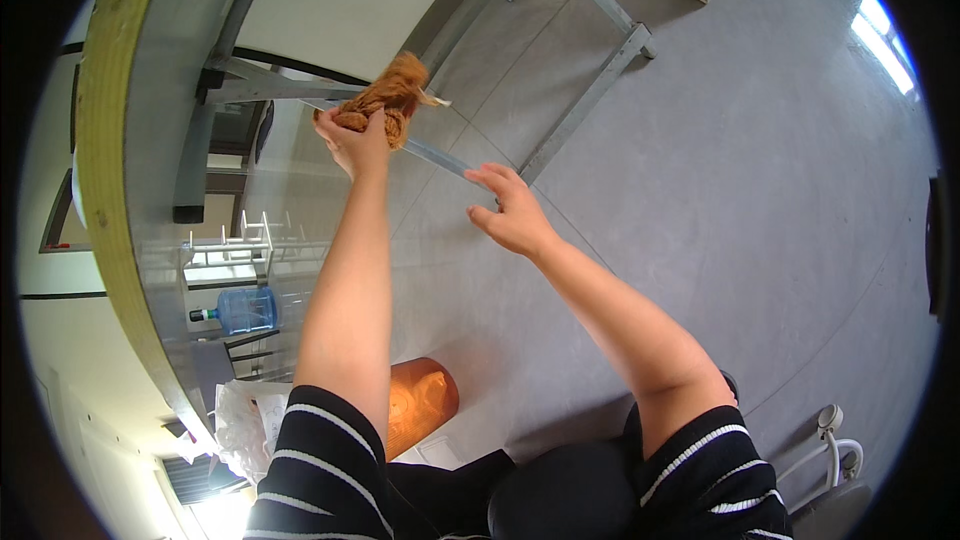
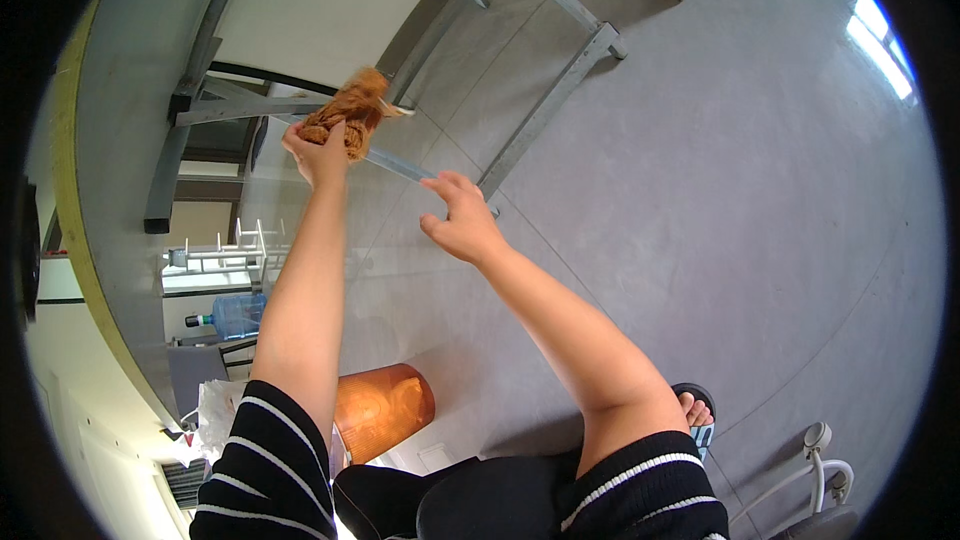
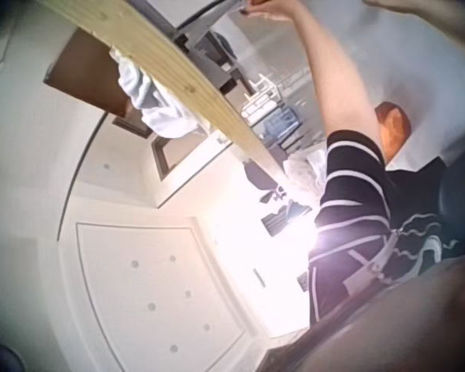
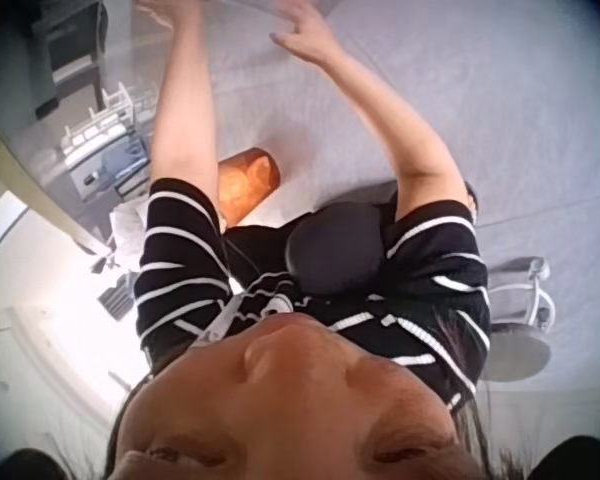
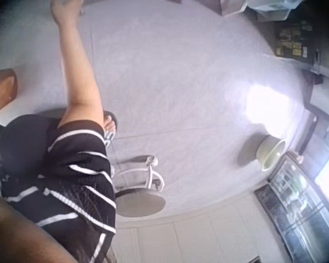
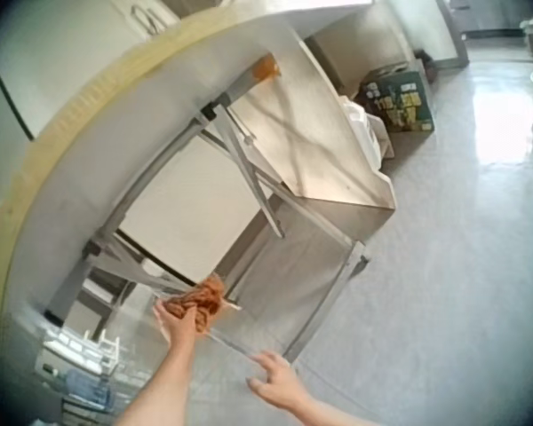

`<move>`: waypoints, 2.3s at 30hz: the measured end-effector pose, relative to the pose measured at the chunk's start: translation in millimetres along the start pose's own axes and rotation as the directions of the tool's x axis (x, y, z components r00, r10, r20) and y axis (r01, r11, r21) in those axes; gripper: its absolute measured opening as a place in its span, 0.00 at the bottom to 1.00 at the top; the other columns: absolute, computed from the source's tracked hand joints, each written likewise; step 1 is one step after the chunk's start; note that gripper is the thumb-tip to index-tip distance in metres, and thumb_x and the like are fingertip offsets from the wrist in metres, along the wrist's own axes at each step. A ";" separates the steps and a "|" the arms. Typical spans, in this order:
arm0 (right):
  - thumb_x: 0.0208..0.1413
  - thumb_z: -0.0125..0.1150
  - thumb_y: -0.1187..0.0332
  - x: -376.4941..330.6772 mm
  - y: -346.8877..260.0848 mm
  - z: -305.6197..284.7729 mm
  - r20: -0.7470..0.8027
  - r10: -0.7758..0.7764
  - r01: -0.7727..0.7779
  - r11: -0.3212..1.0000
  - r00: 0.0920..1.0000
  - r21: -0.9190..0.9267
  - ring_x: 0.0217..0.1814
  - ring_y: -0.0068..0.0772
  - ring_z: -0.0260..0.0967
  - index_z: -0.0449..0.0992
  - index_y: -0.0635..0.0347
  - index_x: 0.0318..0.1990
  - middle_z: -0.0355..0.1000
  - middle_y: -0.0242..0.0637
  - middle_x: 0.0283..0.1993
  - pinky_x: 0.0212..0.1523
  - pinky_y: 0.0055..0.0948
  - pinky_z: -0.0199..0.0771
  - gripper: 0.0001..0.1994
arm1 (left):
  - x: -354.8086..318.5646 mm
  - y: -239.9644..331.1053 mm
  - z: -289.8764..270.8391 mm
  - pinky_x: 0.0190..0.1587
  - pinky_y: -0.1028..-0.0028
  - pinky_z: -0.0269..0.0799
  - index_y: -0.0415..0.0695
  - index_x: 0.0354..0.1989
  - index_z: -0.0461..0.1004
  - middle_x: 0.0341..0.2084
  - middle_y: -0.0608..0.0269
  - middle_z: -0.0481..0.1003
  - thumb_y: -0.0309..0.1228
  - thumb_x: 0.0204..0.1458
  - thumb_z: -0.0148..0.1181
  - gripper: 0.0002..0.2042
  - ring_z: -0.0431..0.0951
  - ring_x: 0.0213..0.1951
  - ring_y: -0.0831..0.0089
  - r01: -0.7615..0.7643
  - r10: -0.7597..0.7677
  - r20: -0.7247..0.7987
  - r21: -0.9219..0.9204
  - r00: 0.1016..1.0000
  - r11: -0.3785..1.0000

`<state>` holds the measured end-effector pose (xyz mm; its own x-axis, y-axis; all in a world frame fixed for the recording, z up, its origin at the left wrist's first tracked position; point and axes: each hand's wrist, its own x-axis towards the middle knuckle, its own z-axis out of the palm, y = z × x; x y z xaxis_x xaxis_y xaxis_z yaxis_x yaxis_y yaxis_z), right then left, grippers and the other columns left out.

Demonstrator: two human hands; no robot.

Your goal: The person wipes the tiled floor with a brown cloth, moving around a table and a green basin. They dip the cloth into the basin to wet it and wring it out before continuing to wipe the floor surface.

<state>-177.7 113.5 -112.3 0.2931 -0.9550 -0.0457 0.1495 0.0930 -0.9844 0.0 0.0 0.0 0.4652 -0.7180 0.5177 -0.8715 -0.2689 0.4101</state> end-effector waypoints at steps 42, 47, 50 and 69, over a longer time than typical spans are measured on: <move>0.47 0.55 0.65 29.1 32.2 -31.8 0.219 0.258 0.130 0.323 0.941 -0.938 0.81 0.40 0.21 0.40 0.61 0.74 0.30 0.38 0.79 0.74 0.55 0.29 0.46 | 38.7 -62.9 2.7 0.50 0.61 0.77 0.35 0.54 0.67 0.48 0.55 0.73 0.28 0.47 0.72 0.26 0.76 0.48 0.60 0.522 -0.153 0.502 -0.779 0.851 0.349; 0.47 0.54 0.66 29.1 29.2 -29.0 0.232 0.260 0.141 0.326 0.937 -0.935 0.81 0.41 0.20 0.39 0.61 0.74 0.31 0.38 0.79 0.74 0.54 0.30 0.45 | 56.7 -58.9 -6.8 0.49 0.63 0.77 0.33 0.53 0.69 0.48 0.54 0.74 0.29 0.49 0.70 0.25 0.77 0.48 0.62 0.380 -0.057 0.385 -0.858 0.921 0.345; 0.48 0.53 0.66 27.5 31.1 -35.0 0.237 0.263 0.146 0.324 0.935 -0.935 0.81 0.40 0.20 0.38 0.61 0.74 0.31 0.38 0.79 0.75 0.54 0.30 0.45 | -4.1 -45.5 15.6 0.50 0.66 0.76 0.34 0.53 0.69 0.48 0.56 0.74 0.29 0.49 0.71 0.24 0.76 0.49 0.65 0.440 -0.141 0.421 -0.796 0.896 0.416; 0.48 0.53 0.66 27.9 31.9 -33.1 0.240 0.259 0.154 0.313 0.936 -0.937 0.81 0.39 0.20 0.38 0.60 0.74 0.31 0.38 0.79 0.75 0.52 0.31 0.45 | 22.7 -28.9 1.3 0.47 0.68 0.79 0.32 0.50 0.70 0.46 0.53 0.75 0.30 0.49 0.70 0.22 0.78 0.43 0.65 0.289 -0.267 0.182 -0.845 0.946 0.450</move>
<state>-196.1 80.5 -150.5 0.5398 -0.8017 -0.2568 -0.7931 -0.3821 -0.4743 35.5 -9.4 -1.1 0.6448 -0.7243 0.2439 -0.1267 0.2134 0.9687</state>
